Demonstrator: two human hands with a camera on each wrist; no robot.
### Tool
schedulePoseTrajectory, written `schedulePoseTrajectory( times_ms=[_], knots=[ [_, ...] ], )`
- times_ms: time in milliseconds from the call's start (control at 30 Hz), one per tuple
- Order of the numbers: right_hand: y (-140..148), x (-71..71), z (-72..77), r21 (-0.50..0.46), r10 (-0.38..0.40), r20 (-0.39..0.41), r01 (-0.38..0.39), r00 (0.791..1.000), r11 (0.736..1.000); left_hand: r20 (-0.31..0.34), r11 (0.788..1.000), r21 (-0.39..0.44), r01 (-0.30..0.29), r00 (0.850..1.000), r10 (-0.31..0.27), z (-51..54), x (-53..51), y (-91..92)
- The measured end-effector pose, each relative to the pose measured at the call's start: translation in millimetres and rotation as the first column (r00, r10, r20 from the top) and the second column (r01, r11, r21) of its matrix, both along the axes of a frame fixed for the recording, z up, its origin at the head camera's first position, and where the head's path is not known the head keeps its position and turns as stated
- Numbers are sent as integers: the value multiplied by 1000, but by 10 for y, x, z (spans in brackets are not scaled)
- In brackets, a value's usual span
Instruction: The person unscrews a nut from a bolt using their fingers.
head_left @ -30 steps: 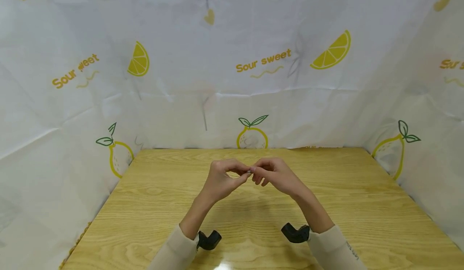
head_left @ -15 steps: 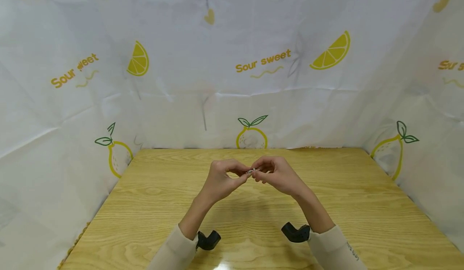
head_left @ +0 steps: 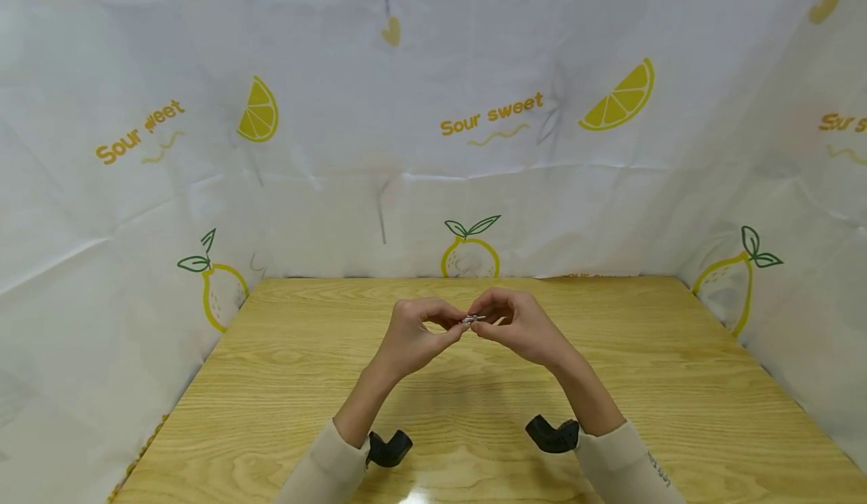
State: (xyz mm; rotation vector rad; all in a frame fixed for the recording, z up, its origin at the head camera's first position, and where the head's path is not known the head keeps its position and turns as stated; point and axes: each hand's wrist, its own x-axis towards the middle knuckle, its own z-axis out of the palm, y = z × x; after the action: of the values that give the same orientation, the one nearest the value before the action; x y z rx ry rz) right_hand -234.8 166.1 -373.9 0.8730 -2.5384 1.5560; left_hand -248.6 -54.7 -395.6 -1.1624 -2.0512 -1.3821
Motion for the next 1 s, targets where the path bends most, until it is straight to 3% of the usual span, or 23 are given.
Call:
schedulePoseTrajectory(
  times_ms=[433, 767, 1000],
  knots=[
    [3, -3, -6, -19, 13, -43, -13, 999, 1000, -1, 1000, 10, -9, 1000, 9, -13, -1, 6],
    [78, -14, 19, -4, -38, 9, 38, 999, 999, -15, 999, 38, -23, 1000, 24, -33, -11, 18],
    [51, -24, 35, 66, 62, 101, -69, 993, 995, -33, 999, 37, -9, 999, 11, -33, -3, 19]
  ],
)
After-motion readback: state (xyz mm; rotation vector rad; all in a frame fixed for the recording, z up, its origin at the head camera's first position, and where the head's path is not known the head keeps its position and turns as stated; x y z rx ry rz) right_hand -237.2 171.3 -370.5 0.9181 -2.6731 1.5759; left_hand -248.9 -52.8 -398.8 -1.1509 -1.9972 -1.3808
